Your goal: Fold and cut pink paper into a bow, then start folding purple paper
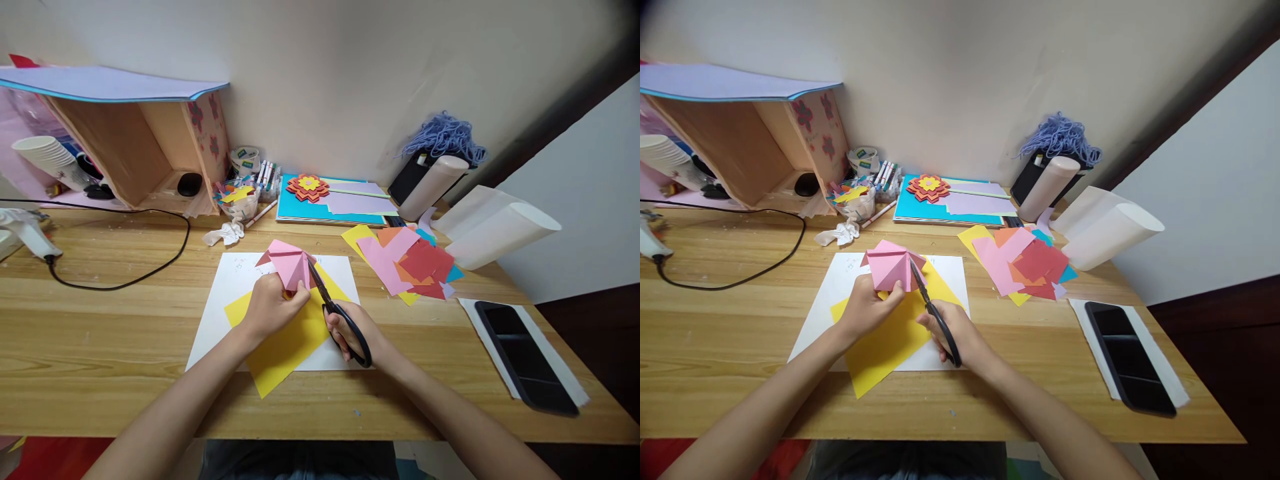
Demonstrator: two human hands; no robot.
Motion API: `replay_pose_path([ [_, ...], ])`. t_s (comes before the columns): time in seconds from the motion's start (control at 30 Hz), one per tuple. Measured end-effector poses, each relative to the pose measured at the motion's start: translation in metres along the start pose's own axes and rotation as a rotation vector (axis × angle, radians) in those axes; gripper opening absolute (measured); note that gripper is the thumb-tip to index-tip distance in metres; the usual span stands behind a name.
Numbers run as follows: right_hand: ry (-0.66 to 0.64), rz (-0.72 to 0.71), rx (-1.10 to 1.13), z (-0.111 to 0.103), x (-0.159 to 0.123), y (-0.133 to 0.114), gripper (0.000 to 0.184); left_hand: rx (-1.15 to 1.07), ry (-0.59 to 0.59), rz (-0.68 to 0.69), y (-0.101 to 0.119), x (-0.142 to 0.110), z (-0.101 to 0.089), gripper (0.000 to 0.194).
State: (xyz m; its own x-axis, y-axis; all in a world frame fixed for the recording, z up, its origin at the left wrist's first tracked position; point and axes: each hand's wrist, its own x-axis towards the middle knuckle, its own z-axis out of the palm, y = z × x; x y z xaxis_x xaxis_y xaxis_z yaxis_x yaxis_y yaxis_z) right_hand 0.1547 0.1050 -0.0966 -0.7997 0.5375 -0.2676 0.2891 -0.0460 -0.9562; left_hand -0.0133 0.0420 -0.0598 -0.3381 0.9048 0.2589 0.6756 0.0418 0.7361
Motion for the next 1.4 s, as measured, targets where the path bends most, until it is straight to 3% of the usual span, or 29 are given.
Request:
replay_pose_path([
  [0.2,0.013,-0.019,0.017,0.0,0.0,-0.001,0.053,0.025,0.044,0.004,-0.001,0.001,-0.001,0.028],
  [0.4,0.03,-0.022,0.047,-0.001,0.002,0.001,0.057,0.088,0.091,-0.179,-0.006,0.005,-0.001,0.035],
  [0.6,-0.066,-0.021,0.068,0.0,-0.004,-0.012,0.066,-0.416,0.109,-0.311,-0.015,0.014,-0.001,0.034],
  [0.73,-0.192,-0.059,0.266,-0.006,-0.002,-0.011,0.074,-0.626,0.221,-0.365,-0.025,0.019,-0.005,0.029],
  [0.8,-0.127,-0.075,0.369,-0.015,0.005,-0.01,0.074,-0.724,0.255,-0.389,-0.027,0.021,-0.008,0.028],
  [0.87,0.052,-0.107,0.395,-0.026,0.015,-0.011,0.066,-0.836,0.25,-0.429,-0.027,0.024,-0.013,0.026],
  [0.97,0.342,-0.184,0.267,-0.043,0.027,-0.013,0.051,-0.996,0.199,-0.548,-0.024,0.028,-0.019,0.023],
  [1.03,0.409,-0.188,0.225,-0.048,0.03,-0.014,0.047,-1.066,0.134,-0.621,-0.022,0.029,-0.023,0.023],
  [1.1,0.382,-0.159,0.284,-0.048,0.029,-0.015,0.045,-1.124,0.04,-0.668,-0.019,0.028,-0.026,0.021],
  [1.27,0.124,-0.079,0.484,-0.033,0.023,-0.012,0.041,-1.211,-0.22,-0.744,-0.02,0.022,-0.026,0.017],
  [1.4,0.158,-0.108,0.448,-0.029,0.023,-0.008,0.036,-1.176,-0.336,-0.762,-0.023,0.02,-0.022,0.013],
])
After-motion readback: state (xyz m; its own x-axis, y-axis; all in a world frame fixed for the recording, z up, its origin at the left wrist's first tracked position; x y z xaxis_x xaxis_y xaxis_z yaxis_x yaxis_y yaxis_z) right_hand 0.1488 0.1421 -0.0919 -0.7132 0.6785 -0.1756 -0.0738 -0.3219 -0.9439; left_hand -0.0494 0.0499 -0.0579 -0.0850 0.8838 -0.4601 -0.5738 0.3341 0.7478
